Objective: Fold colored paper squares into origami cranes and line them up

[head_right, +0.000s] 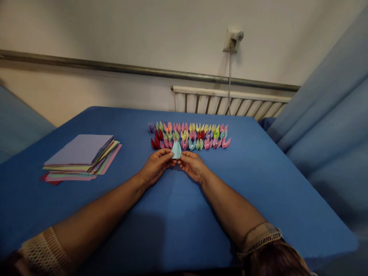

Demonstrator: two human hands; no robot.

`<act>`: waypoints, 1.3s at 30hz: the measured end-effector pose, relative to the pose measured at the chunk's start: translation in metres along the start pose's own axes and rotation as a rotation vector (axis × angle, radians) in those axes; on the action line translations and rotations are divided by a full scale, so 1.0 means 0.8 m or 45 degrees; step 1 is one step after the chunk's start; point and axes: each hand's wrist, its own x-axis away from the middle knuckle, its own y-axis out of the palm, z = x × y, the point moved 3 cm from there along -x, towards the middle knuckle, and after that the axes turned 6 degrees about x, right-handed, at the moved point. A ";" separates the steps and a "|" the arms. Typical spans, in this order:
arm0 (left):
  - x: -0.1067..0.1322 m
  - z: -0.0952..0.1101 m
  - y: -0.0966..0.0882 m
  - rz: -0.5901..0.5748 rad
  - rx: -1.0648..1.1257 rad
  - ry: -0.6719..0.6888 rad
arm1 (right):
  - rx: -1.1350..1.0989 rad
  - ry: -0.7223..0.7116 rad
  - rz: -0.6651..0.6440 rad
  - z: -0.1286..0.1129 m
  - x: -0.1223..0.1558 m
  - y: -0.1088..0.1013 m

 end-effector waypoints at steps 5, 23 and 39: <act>0.000 -0.001 0.001 0.024 -0.074 0.021 | 0.024 -0.005 0.008 0.001 -0.001 0.001; -0.002 0.003 0.002 0.090 -0.310 0.206 | 0.330 -0.280 0.150 -0.004 0.002 0.006; 0.000 0.014 0.000 0.180 -0.409 0.356 | 0.658 -0.506 0.256 -0.010 0.007 0.020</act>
